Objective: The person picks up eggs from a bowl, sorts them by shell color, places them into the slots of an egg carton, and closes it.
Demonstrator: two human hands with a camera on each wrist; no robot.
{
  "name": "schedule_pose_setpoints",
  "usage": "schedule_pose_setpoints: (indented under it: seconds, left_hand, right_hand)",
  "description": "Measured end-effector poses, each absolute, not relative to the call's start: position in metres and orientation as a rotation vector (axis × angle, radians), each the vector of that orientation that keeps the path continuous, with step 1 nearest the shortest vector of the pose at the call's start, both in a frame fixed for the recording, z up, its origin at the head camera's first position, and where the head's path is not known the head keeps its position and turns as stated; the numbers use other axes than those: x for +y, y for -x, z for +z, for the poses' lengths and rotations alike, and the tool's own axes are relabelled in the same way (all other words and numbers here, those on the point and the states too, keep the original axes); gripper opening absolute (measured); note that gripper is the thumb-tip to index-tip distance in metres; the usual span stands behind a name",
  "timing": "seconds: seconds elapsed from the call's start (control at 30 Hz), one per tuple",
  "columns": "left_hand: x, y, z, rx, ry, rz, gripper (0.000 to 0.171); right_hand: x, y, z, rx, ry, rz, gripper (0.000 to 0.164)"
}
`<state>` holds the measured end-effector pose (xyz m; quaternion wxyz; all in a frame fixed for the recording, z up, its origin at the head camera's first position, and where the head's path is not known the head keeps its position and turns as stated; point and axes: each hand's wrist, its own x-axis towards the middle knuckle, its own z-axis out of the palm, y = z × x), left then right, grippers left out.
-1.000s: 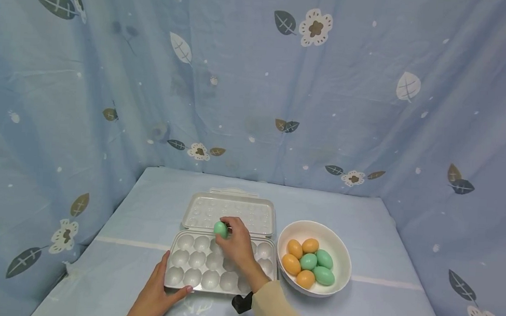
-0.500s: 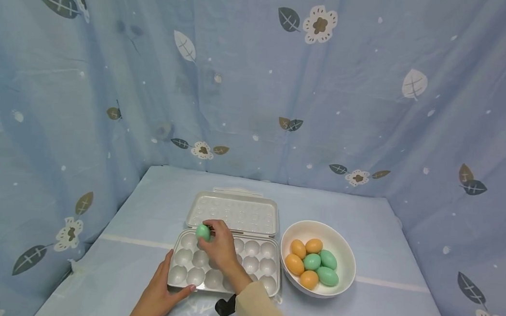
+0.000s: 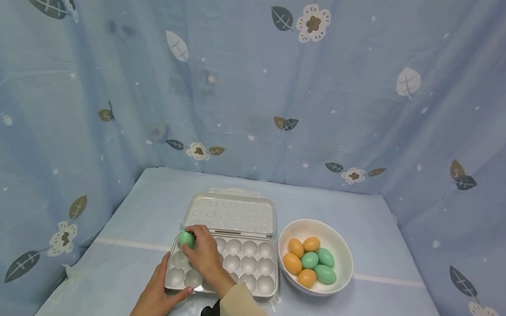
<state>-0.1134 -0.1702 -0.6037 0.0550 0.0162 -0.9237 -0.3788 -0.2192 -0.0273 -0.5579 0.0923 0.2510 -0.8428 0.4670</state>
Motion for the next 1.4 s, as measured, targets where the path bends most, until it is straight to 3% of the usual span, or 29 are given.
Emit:
schedule_pose_setpoints:
  seconds: [0.77, 1.4]
  left_hand:
    - [-0.169, 0.111, -0.599, -2.797, -0.056, -1.107, 0.126]
    - [-0.172, 0.110, -0.601, -2.799, -0.069, -1.101, 0.124]
  right_hand:
    - [-0.042, 0.217, -0.566, -2.584, -0.667, 1.167, 0.037]
    - [-0.014, 0.228, -0.534, -2.464, -0.736, 1.280, 0.034]
